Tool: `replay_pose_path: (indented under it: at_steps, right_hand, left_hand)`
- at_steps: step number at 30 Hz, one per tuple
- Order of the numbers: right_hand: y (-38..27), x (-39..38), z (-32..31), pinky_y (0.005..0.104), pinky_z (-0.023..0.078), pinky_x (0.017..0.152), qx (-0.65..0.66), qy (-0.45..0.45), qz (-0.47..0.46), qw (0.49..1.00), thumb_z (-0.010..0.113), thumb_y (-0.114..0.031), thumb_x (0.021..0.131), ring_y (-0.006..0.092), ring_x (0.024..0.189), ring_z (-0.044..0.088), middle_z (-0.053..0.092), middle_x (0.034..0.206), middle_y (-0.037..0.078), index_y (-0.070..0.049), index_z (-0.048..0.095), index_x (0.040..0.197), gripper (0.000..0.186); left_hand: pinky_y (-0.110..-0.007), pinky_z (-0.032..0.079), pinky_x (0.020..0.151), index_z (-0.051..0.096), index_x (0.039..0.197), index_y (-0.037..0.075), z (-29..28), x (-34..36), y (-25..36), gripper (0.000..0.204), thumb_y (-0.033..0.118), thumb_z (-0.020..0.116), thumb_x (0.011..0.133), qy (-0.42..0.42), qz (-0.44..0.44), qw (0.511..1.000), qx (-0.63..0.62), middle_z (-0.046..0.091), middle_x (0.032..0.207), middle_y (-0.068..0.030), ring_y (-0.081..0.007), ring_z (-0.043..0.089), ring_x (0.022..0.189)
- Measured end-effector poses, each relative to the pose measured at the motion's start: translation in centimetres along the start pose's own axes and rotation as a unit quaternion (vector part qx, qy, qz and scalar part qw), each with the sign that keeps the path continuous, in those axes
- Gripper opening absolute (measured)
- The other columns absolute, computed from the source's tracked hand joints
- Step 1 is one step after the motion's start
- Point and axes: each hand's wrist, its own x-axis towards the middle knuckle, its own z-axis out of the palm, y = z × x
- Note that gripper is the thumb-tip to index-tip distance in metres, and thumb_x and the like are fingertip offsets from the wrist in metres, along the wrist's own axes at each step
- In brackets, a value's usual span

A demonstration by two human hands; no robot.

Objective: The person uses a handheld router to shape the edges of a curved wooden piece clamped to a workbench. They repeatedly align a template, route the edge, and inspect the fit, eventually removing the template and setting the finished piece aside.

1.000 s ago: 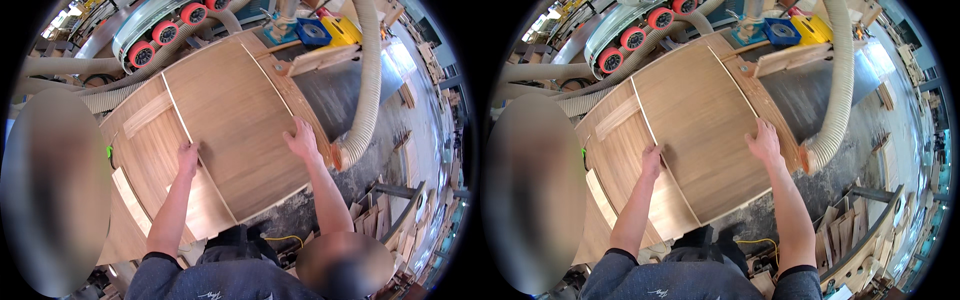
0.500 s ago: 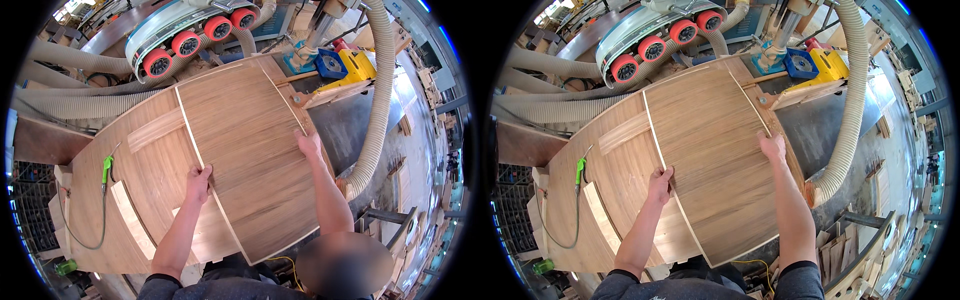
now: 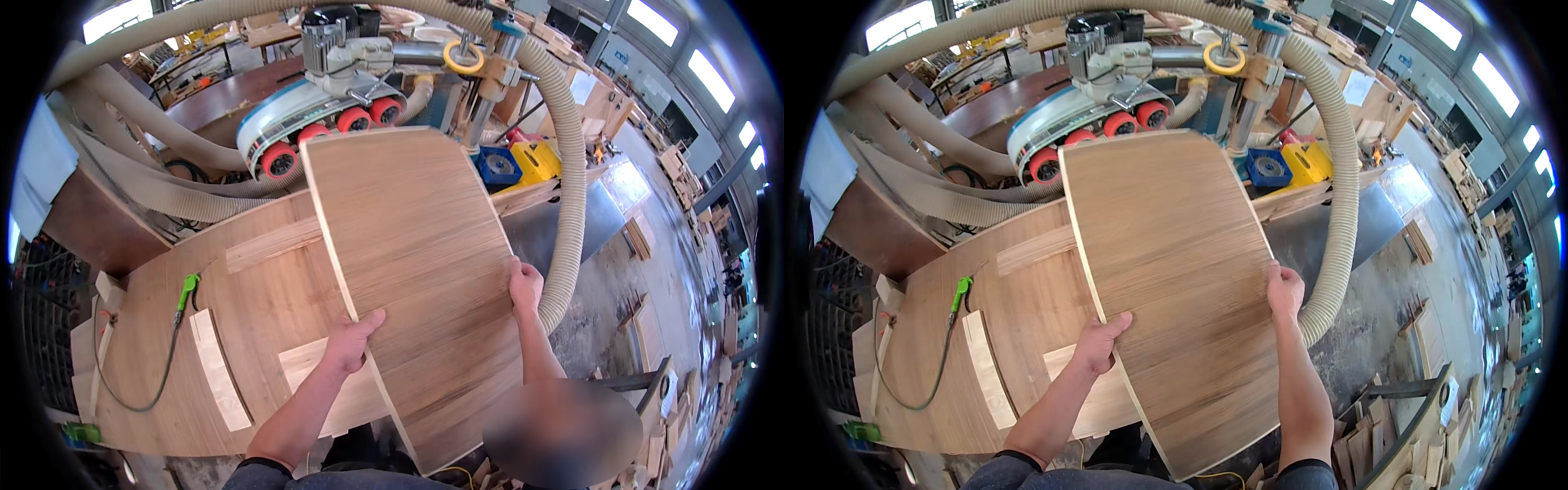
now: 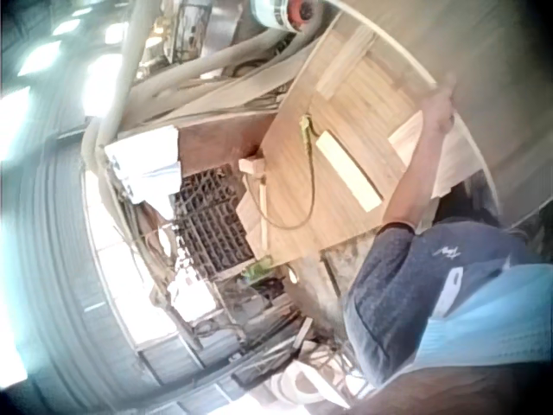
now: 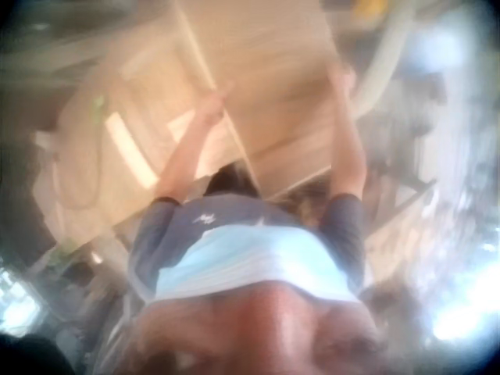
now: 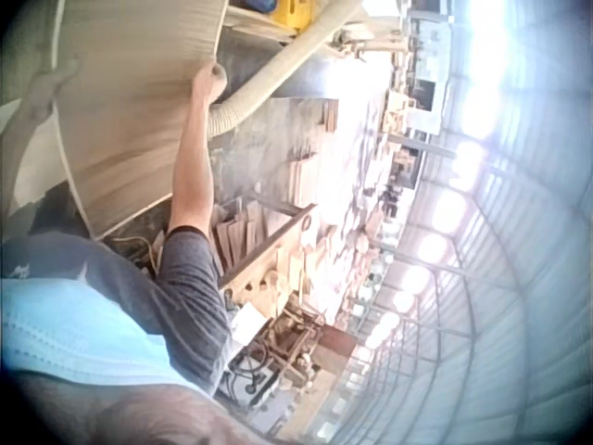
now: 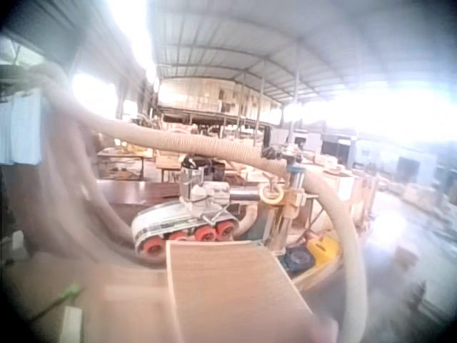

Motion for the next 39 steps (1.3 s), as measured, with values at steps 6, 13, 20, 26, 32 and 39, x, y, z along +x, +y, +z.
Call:
replay_pose_path:
  at_steps: [6,13,20,26,32,39]
  right_hand:
    - [-7.3,-3.0,-3.1,0.0391,0.050,0.095,0.160,0.010,-0.010,0.987,0.055,-0.056,0.102,0.0278,0.107,0.063,0.069,0.115,0.022,0.011,0.065,0.121,0.071]
    - [0.2,8.4,-12.3,0.0531,0.045,0.110,0.450,-0.160,-0.120,0.870,0.039,-0.071,0.104,0.0361,0.132,0.053,0.054,0.151,0.013,-0.010,0.040,0.160,0.083]
    - [-1.4,-11.1,-12.3,0.0533,0.044,0.112,0.601,-0.166,0.052,0.780,0.039,-0.069,0.104,0.0363,0.134,0.052,0.053,0.152,0.013,-0.010,0.040,0.160,0.081]
    - [2.6,-21.1,-12.5,0.0535,0.043,0.113,0.656,-0.147,0.109,0.732,0.040,-0.067,0.105,0.0365,0.135,0.052,0.052,0.153,0.013,-0.009,0.040,0.160,0.079]
    - [3.3,-25.9,-10.1,0.0537,0.042,0.114,0.693,-0.148,0.145,0.691,0.040,-0.065,0.106,0.0367,0.136,0.051,0.052,0.154,0.014,-0.009,0.041,0.159,0.078]
    - [2.5,-27.5,-6.6,0.0539,0.041,0.116,0.725,-0.153,0.172,0.649,0.040,-0.063,0.107,0.0369,0.138,0.051,0.051,0.155,0.014,-0.008,0.041,0.159,0.076]
  left_hand:
    - [-0.033,0.057,0.084,0.067,0.128,0.000,3.8,-6.2,7.8,0.036,0.017,0.074,0.096,-0.074,0.175,0.916,0.354,0.077,0.108,-0.0101,-0.0165,0.071,0.096]
    - [-0.033,0.061,0.080,0.065,0.136,0.005,11.5,-14.8,11.1,0.048,0.010,0.073,0.089,-0.244,0.470,0.651,0.545,0.076,0.118,-0.0127,-0.0242,0.076,0.098]
    - [-0.039,0.062,0.088,0.061,0.140,0.005,3.9,-11.1,8.4,0.053,0.013,0.062,0.087,-0.279,0.630,0.385,0.613,0.066,0.141,-0.0123,-0.0323,0.069,0.120]
    - [-0.042,0.057,0.104,0.053,0.148,0.008,-2.2,-2.1,8.5,0.057,0.014,0.058,0.091,-0.321,0.650,0.295,0.623,0.057,0.152,-0.0112,-0.0352,0.061,0.133]
    - [-0.046,0.049,0.115,0.050,0.153,0.022,-8.8,6.6,8.1,0.063,0.007,0.059,0.092,-0.328,0.588,0.331,0.660,0.050,0.160,-0.0071,-0.0340,0.054,0.141]
    - [-0.049,0.045,0.118,0.050,0.154,0.028,-14.0,12.2,7.4,0.064,0.006,0.057,0.094,-0.348,0.502,0.331,0.719,0.045,0.165,-0.0048,-0.0354,0.048,0.146]
